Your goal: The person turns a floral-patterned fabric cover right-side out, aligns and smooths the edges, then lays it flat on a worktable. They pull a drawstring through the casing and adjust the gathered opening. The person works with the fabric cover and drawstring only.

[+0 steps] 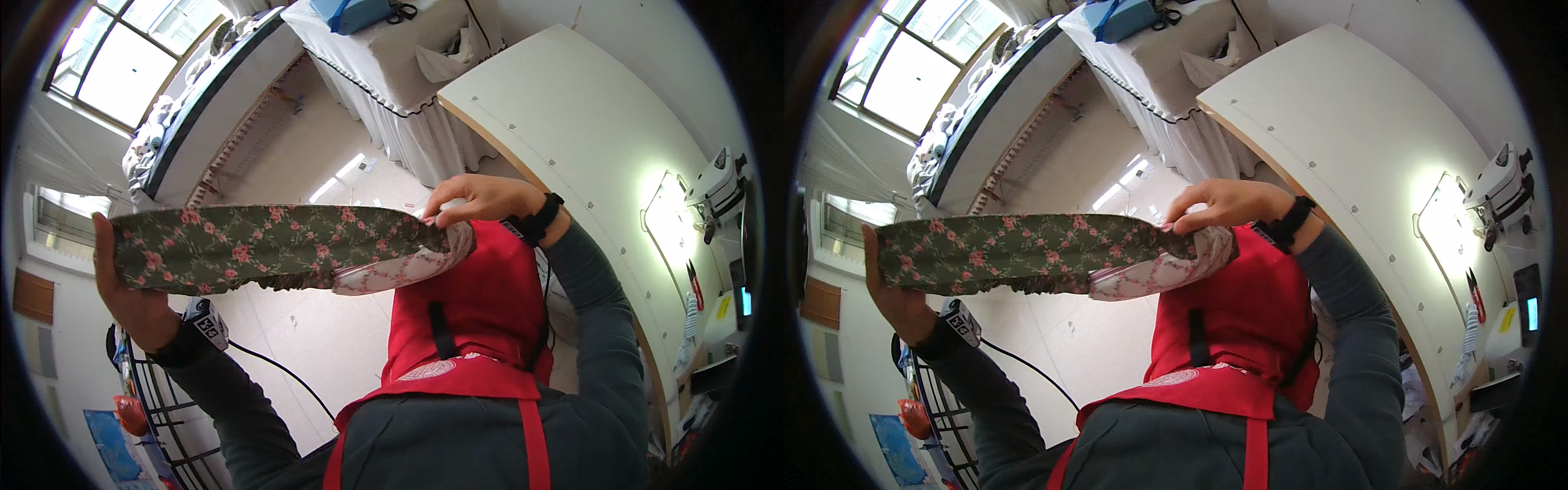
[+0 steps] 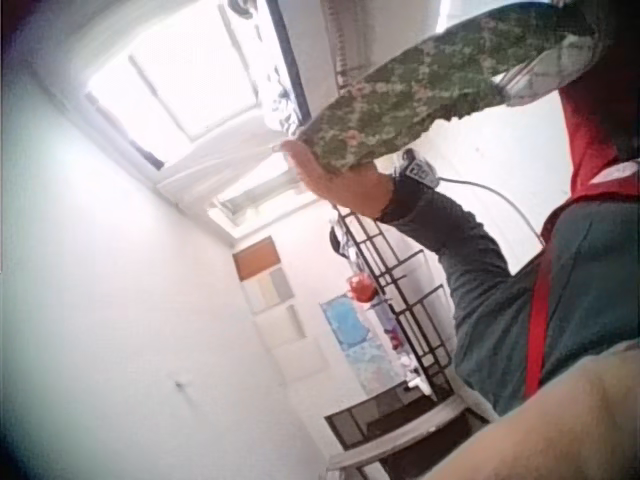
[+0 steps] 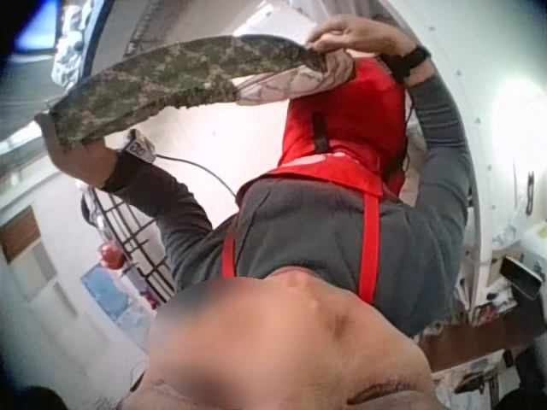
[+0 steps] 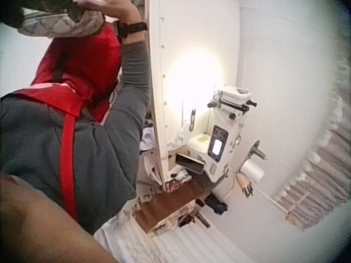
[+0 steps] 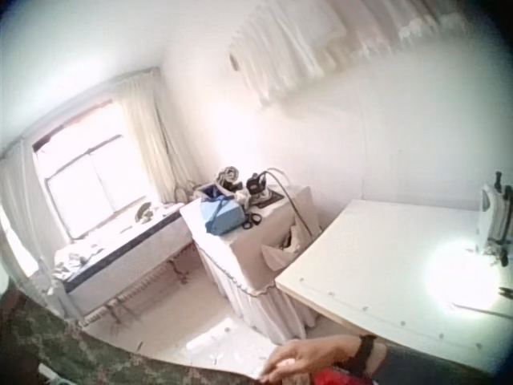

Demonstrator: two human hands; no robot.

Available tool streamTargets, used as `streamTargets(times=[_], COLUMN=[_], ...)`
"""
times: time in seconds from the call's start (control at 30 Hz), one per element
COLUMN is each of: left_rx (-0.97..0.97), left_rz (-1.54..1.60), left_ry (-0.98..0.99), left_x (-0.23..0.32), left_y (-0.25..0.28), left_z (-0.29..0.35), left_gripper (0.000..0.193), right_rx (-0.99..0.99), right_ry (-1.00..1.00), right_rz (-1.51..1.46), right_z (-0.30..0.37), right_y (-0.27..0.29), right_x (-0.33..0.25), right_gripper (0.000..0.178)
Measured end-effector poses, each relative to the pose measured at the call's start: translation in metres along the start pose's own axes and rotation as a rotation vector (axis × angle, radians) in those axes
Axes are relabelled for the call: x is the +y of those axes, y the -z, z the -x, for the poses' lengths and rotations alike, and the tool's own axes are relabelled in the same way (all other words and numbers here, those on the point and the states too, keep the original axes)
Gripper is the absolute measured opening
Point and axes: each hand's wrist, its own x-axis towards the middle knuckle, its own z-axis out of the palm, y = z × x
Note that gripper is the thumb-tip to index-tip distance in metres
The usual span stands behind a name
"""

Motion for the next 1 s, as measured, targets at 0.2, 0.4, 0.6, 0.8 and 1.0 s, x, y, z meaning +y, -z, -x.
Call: streamTargets(times=[0.2, 0.4, 0.6, 0.8, 1.0], left_rx=[-0.272, -0.213, -0.093, -0.536, -0.963], left_rz=[-0.198, -0.353, 0.178, -0.615, 0.364], left_ry=[-0.253, -0.506, 0.016, -0.532, 0.058], left_x=[0.008, 0.006, 0.04, 0.014, -0.029], left_y=[-0.022, -0.046, -0.052, -0.087, -0.114], left_z=[-0.014, -0.022, -0.046, -0.025, -0.027], left_gripper=[0.044, 0.042, 0.025, 0.035, 0.058], right_rx=[-0.045, -0.065, -0.138, -0.079, 0.067], right_ry=[0.142, -0.088, -0.024, 0.137, 0.27], right_rz=[0.06, -0.116, 0.033, -0.217, -0.124], right_z=[-0.007, -0.002, -0.004, -0.051, -0.072], right_y=[-0.004, 0.006, 0.001, 0.032, 0.047], right_x=[-0.014, -0.001, 0.011, -0.058, -0.178], right_gripper=[0.013, 0.021, 0.024, 0.064, 0.045])
